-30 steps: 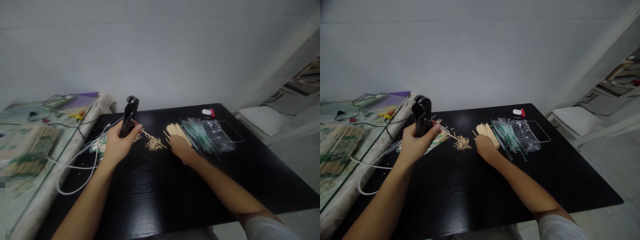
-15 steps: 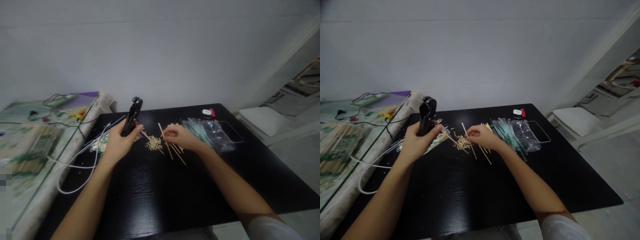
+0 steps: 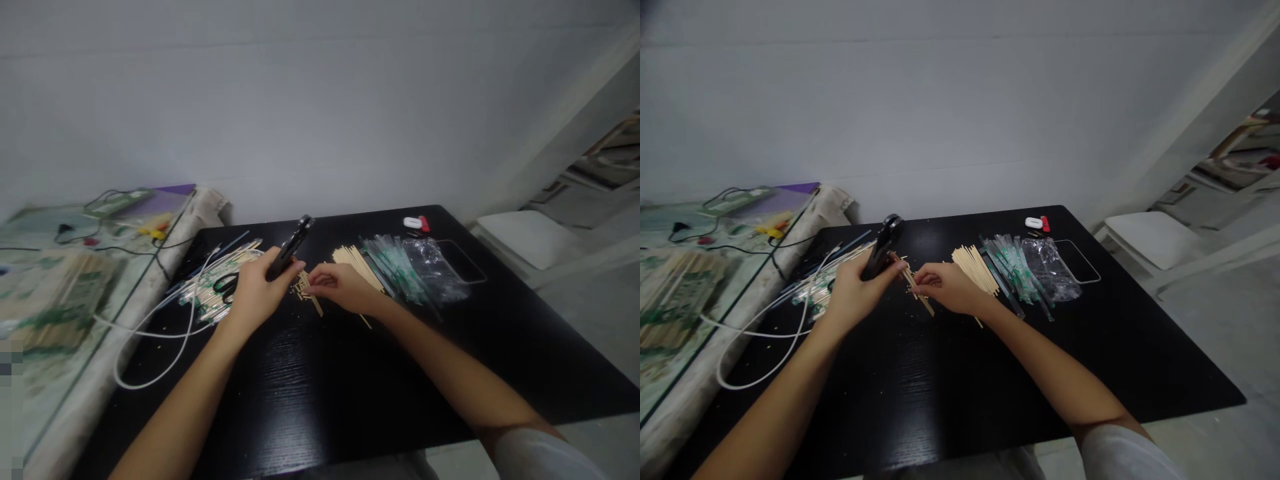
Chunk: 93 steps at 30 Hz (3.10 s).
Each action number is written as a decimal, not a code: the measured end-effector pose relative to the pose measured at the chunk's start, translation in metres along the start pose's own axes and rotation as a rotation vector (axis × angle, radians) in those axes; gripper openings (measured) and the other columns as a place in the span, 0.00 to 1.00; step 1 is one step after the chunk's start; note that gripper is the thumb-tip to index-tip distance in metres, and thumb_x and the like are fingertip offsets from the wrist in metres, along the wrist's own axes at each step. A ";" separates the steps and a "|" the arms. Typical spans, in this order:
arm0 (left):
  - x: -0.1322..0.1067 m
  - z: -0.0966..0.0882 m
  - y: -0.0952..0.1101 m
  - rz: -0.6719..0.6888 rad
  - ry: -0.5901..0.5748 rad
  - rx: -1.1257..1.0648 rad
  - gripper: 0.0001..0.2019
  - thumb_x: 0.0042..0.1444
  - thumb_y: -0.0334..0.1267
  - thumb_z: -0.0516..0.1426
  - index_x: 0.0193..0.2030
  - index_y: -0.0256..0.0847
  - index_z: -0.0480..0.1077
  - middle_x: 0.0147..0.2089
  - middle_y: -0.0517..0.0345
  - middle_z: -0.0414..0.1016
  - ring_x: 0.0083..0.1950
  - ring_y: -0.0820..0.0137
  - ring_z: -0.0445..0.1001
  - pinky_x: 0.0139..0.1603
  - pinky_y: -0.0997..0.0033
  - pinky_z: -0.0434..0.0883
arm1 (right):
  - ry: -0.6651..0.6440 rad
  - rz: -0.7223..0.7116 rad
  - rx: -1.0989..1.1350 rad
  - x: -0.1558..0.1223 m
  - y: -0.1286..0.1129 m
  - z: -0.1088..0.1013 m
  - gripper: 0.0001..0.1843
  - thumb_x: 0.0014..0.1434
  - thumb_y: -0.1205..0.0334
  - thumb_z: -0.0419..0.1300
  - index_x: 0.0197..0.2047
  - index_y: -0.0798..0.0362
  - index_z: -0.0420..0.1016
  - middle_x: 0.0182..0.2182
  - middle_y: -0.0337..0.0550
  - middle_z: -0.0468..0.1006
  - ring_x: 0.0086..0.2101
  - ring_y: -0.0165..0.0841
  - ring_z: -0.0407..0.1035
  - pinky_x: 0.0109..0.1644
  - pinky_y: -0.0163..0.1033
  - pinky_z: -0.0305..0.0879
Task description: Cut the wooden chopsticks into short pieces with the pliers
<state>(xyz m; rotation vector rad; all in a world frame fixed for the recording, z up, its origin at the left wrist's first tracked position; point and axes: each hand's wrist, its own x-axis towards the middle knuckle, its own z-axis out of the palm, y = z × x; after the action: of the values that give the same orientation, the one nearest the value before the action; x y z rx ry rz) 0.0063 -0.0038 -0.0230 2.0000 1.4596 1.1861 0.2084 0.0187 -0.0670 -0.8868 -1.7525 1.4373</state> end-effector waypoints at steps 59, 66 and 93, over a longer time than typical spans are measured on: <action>0.002 0.014 -0.008 -0.165 -0.150 -0.252 0.05 0.53 0.39 0.64 0.32 0.41 0.75 0.38 0.57 0.82 0.37 0.67 0.78 0.39 0.67 0.75 | -0.145 -0.192 -0.434 0.004 0.048 0.008 0.05 0.67 0.68 0.61 0.37 0.53 0.76 0.29 0.37 0.79 0.31 0.29 0.74 0.39 0.32 0.65; 0.003 0.012 -0.011 -0.149 -0.181 -0.190 0.05 0.55 0.40 0.64 0.35 0.42 0.79 0.34 0.58 0.82 0.34 0.67 0.78 0.38 0.66 0.74 | -0.160 -0.194 -0.447 0.003 0.046 0.008 0.06 0.68 0.68 0.60 0.38 0.53 0.77 0.30 0.38 0.80 0.32 0.30 0.74 0.40 0.33 0.66; 0.004 0.001 -0.014 -0.135 -0.301 -0.244 0.05 0.57 0.39 0.64 0.35 0.40 0.78 0.28 0.62 0.78 0.30 0.72 0.76 0.35 0.72 0.71 | -0.206 -0.206 -0.471 0.006 0.046 0.008 0.07 0.67 0.72 0.60 0.40 0.53 0.80 0.36 0.41 0.84 0.38 0.32 0.77 0.46 0.36 0.68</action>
<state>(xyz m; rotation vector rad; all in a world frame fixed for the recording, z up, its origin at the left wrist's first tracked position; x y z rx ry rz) -0.0010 0.0055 -0.0321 1.7926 1.2154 0.9114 0.2020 0.0267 -0.1128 -0.7771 -2.3206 1.0261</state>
